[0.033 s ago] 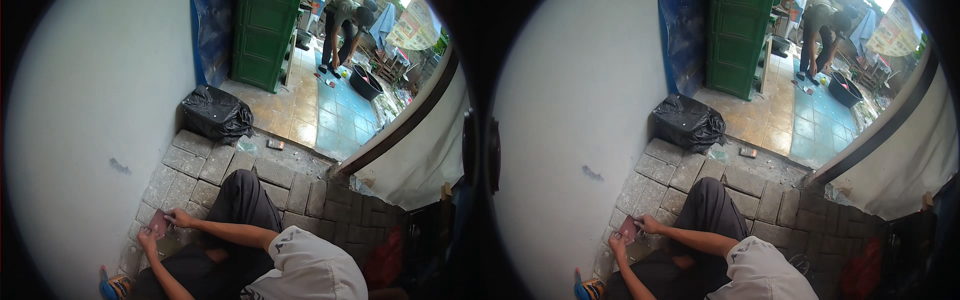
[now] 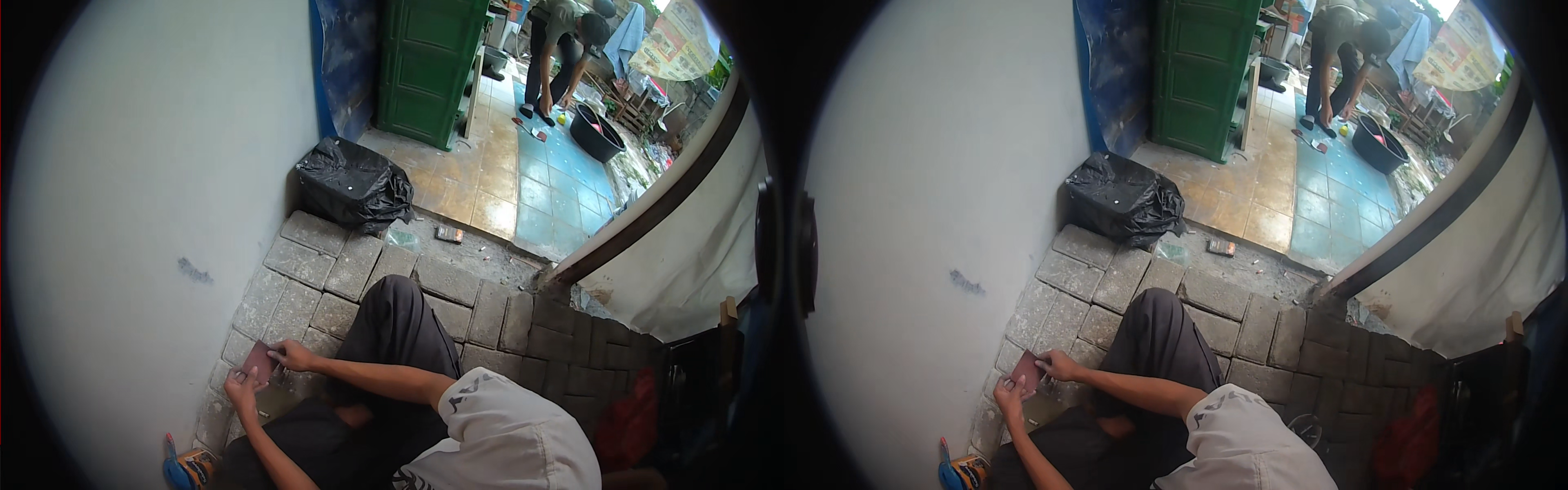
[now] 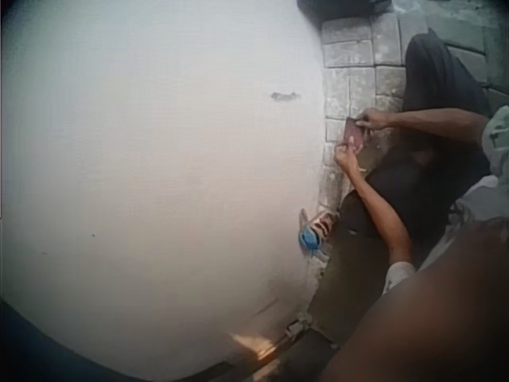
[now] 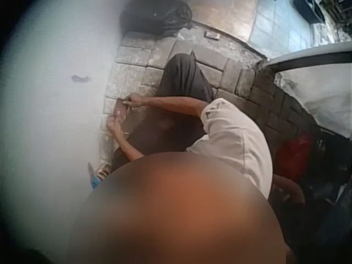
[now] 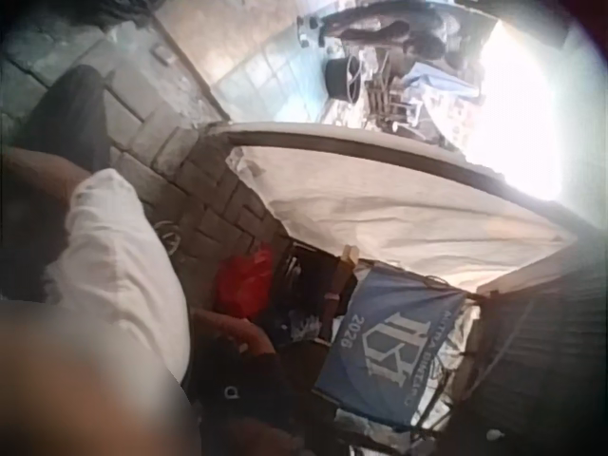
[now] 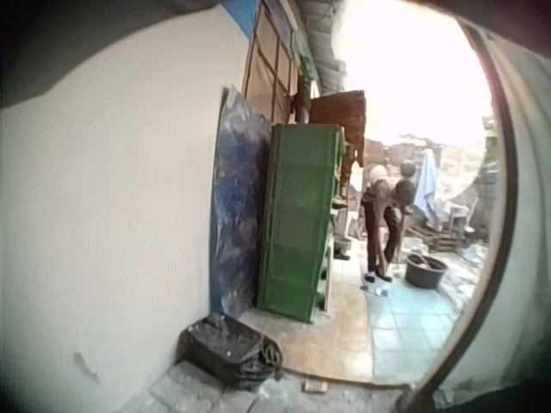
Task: Sanding a wall and applying putty or filler to patch a surface.
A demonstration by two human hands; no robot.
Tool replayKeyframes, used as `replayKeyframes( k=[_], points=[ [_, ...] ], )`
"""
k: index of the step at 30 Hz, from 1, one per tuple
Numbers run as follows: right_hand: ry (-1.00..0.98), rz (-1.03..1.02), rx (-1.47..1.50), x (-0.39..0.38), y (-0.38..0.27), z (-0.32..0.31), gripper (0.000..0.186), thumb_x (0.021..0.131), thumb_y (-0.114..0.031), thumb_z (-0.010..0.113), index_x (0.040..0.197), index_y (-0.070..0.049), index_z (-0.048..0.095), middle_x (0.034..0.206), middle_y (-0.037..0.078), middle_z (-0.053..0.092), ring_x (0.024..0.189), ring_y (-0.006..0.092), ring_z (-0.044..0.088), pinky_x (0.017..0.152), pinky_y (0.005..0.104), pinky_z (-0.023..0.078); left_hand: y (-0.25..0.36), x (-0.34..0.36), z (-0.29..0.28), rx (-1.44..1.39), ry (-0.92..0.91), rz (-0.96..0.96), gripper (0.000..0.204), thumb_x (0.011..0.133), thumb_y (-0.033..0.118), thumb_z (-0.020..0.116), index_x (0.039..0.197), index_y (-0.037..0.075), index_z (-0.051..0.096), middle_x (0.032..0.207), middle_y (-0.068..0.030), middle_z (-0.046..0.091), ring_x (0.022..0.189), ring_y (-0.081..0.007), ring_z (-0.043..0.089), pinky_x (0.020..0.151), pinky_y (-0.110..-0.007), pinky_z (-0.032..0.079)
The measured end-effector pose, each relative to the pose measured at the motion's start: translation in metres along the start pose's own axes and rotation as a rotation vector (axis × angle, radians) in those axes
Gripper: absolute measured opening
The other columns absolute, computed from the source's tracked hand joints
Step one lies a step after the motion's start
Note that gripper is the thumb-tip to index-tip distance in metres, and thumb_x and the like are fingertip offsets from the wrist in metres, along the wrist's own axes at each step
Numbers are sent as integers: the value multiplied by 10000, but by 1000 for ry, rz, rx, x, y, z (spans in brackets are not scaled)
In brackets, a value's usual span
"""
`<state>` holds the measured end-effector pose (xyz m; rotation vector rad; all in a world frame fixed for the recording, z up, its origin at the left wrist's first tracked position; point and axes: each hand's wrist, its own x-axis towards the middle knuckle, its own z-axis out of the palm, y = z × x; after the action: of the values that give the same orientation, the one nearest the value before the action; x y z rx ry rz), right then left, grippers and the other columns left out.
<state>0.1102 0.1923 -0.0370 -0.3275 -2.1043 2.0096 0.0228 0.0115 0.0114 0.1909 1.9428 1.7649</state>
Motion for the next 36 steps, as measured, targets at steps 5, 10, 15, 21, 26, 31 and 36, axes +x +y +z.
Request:
replayKeyframes(
  k=[5,10,15,21,26,31,36],
  points=[
    [10,31,-30,3,0,-1,248,968,-164,575,1056,48,670,846,200,691,701,191,655,672,376,517,2,2,1,13,-19,-2,342,878,54,693,1121,-86,498,956,-163,645,671,-195,656,525,-331,606],
    [-4,41,-9,1,-7,-2,258,963,-177,577,1046,51,668,918,248,687,786,239,654,753,398,498,12,-5,6,42,-9,-3,342,906,89,667,1149,-86,503,960,-157,646,695,-199,663,529,-329,603],
    [-9,61,16,-4,-14,-7,276,969,-192,570,1065,50,661,944,237,694,805,245,657,765,404,496,8,-5,7,69,-13,4,341,919,103,652,1167,-84,510,957,-154,646,686,-192,655,527,-329,601],
    [9,-59,21,-1,0,9,334,986,-278,569,1065,29,673,884,150,711,770,158,618,729,359,498,-7,-2,-11,122,28,91,371,898,150,696,1110,-108,535,865,-129,638,628,-147,588,510,-332,594],
    [-30,106,17,9,7,-12,432,1000,-358,555,1045,51,686,832,48,684,728,99,581,665,305,491,-1,10,6,70,42,117,407,832,148,777,1031,-124,550,853,-178,666,625,-196,655,509,-336,597],
    [-100,107,53,10,-2,-3,382,1008,-300,561,1099,55,671,860,56,682,747,100,585,677,290,490,5,3,-4,-24,105,35,337,837,73,755,1066,-111,590,886,-180,686,593,-167,652,523,-322,609],
    [-129,163,126,3,-13,3,359,1009,-280,565,1128,45,660,871,48,671,747,104,594,683,282,498,8,-8,-9,-22,97,48,388,847,124,757,1150,-67,607,921,-157,700,674,-159,670,534,-298,592]
  ],
)
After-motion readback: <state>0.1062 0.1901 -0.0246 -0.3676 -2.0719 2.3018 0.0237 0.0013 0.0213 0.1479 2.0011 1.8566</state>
